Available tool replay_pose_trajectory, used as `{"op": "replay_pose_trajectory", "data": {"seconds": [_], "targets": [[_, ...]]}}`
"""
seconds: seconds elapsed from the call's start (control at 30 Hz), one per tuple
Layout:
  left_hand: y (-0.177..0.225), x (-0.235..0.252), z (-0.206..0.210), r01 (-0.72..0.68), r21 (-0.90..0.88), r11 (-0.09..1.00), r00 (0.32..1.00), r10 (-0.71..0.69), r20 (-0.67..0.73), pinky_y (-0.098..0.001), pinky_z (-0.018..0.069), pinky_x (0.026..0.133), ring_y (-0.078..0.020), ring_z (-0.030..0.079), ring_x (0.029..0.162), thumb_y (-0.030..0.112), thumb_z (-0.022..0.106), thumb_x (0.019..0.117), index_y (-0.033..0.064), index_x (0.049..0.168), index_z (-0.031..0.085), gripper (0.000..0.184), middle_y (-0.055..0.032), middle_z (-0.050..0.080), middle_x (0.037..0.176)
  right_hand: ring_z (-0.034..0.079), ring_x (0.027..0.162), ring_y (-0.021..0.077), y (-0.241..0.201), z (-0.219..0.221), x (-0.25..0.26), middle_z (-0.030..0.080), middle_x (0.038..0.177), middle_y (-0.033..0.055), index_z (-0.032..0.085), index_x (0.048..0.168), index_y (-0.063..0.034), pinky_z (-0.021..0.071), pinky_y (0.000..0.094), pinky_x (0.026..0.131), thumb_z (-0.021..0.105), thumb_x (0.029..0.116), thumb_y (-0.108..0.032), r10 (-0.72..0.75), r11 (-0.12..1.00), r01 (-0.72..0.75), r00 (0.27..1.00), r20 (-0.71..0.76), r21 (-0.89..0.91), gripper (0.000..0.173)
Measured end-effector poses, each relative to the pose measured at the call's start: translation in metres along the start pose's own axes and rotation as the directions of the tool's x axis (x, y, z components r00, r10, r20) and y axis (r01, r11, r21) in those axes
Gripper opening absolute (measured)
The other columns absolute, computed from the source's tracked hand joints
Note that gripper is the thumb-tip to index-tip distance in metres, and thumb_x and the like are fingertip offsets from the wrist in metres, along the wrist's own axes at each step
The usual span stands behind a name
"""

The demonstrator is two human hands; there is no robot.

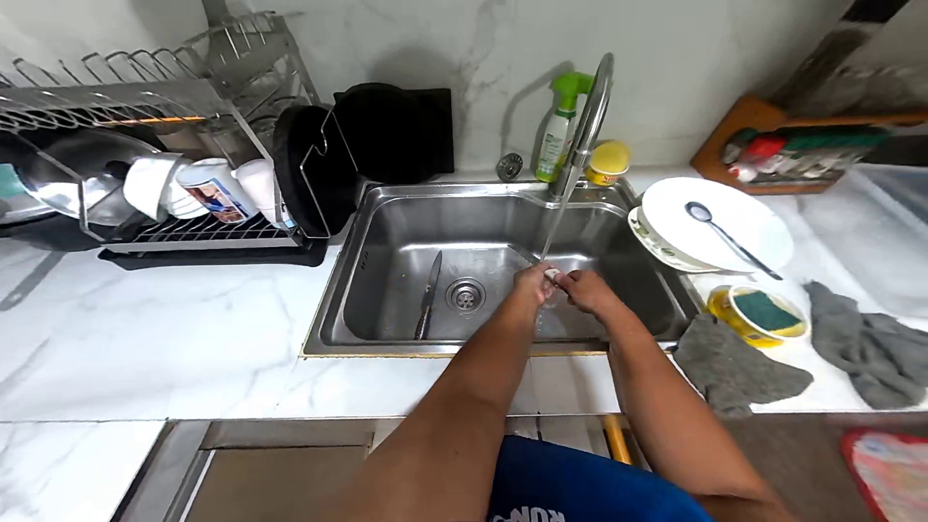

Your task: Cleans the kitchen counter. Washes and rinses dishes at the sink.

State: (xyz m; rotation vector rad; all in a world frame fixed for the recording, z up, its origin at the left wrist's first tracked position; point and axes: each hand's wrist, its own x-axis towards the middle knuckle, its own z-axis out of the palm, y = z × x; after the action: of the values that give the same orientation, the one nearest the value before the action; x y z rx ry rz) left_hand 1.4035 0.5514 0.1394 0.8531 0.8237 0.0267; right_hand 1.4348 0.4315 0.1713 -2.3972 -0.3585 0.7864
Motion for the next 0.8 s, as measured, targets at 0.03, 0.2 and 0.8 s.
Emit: {"op": "replay_pose_trajectory", "data": {"seconds": [0.03, 0.2, 0.8], "targets": [[0.002, 0.000, -0.002, -0.004, 0.026, 1.000, 1.000, 0.004, -0.019, -0.0333, 0.0546, 0.075, -0.0216, 0.062, 0.084, 0.023, 0.058, 0.1052, -0.0009, 0.131, 0.055, 0.035, -0.0176, 0.063, 0.107, 0.059, 0.079, 0.0238, 0.004, -0.005, -0.005, 0.064, 0.101, 0.0162, 0.065, 0.120, -0.0011, 0.0501, 0.0444, 0.076, 0.045, 0.1100, -0.043, 0.011, 1.000, -0.011, 1.000, -0.009, -0.016, 0.048], [0.016, 0.022, -0.032, -0.089, -0.108, 0.990, 0.989, 0.075, -0.128, -0.0281, 0.0542, 0.062, -0.0163, 0.063, 0.067, 0.021, 0.050, 0.1087, -0.0039, 0.115, 0.060, 0.028, -0.0137, 0.067, 0.089, 0.049, 0.060, 0.0133, 0.040, -0.022, -0.027, 0.059, 0.083, 0.0074, 0.069, 0.113, -0.0043, 0.0459, 0.0331, 0.059, 0.049, 0.1090, -0.040, 0.043, 0.989, -0.032, 0.997, -0.069, 0.143, 0.041], [0.014, 0.025, -0.021, -0.103, -0.058, 0.993, 0.977, 0.090, -0.194, -0.0284, 0.0535, 0.058, -0.0163, 0.058, 0.062, 0.023, 0.066, 0.1012, -0.0018, 0.121, 0.057, 0.033, -0.0120, 0.060, 0.085, 0.055, 0.068, 0.0200, 0.040, -0.008, -0.016, 0.060, 0.086, 0.0115, 0.066, 0.110, -0.0020, 0.0482, 0.0415, 0.067, 0.048, 0.1092, -0.041, -0.090, 0.996, 0.090, 0.996, -0.007, 0.015, 0.043]]}}
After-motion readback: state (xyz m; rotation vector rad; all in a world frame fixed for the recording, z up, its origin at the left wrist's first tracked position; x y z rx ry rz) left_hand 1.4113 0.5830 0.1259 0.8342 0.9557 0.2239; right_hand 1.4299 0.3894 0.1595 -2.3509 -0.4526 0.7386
